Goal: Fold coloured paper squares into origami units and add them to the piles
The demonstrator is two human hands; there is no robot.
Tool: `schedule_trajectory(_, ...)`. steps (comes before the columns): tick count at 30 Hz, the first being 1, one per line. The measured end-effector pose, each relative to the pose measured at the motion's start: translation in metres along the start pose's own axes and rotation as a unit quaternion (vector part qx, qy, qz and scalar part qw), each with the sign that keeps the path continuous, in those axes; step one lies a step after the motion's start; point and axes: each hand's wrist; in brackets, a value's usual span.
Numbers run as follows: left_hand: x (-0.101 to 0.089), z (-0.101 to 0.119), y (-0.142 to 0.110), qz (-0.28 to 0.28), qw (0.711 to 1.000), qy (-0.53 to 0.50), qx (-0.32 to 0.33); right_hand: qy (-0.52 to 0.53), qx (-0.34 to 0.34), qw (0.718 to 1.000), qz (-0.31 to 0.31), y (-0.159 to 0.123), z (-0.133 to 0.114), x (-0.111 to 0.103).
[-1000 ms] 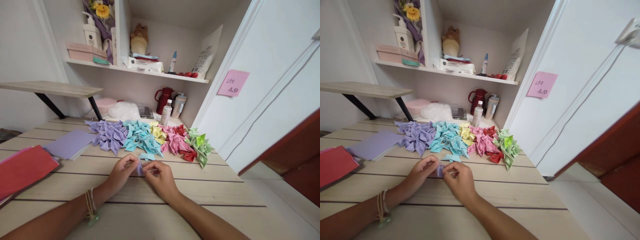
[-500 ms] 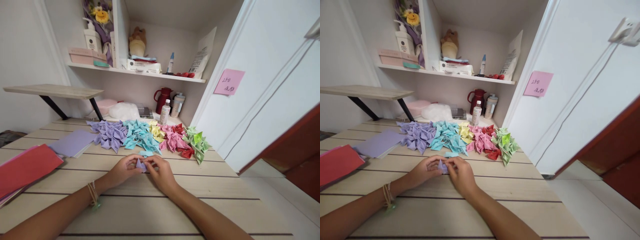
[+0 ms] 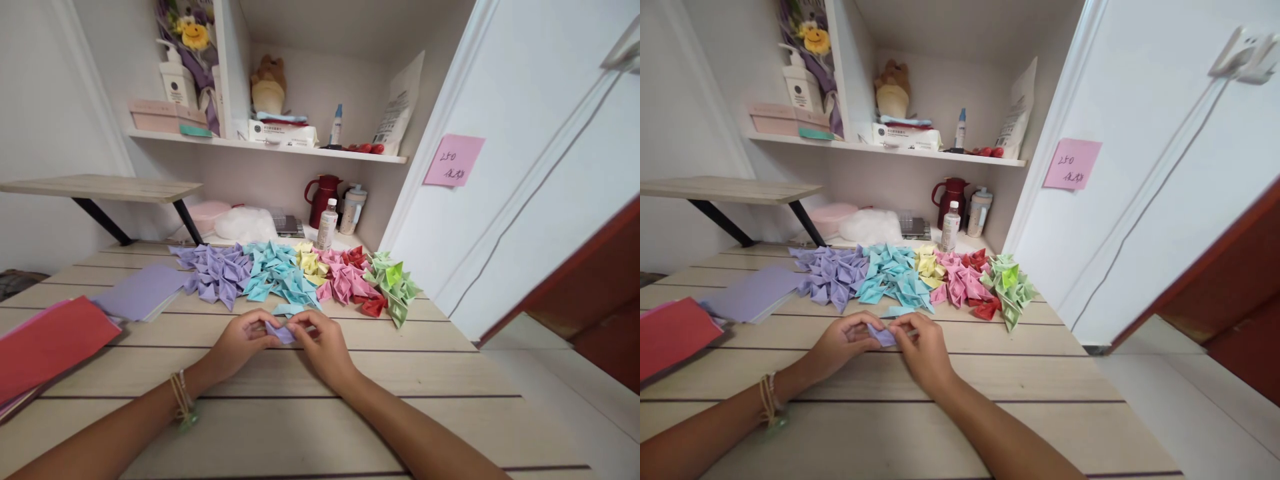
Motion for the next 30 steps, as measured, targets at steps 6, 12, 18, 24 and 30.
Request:
schedule_trajectory(6,-0.002,0.003,0.001,0.044,0.999,-0.004,0.003,0.094,0.073,0.993,0.003,0.001,0.002,0.001)
schedule_trajectory(12,-0.004,0.007,0.003,0.123,0.991,0.042,0.032,0.179,0.099,0.978,0.030,0.002,0.007,0.003)
schedule_trajectory(18,-0.004,0.007,0.001,0.137,0.990,0.042,0.003,0.228,0.108,0.968,-0.006,0.001,0.009,0.005)
schedule_trajectory(24,0.002,0.002,-0.001,0.120,0.992,0.030,0.001,0.247,0.147,0.958,-0.011,0.001,0.008,0.009)
schedule_trajectory(30,0.005,0.003,-0.002,0.134,0.991,0.011,0.008,0.308,0.157,0.938,0.010,0.000,0.004,0.011)
Point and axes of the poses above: each hand's wrist, its own y-axis towards the middle knuckle, its own x-axis out of the palm, z = x × y, and after that the axes turned 3 degrees about y, right-handed
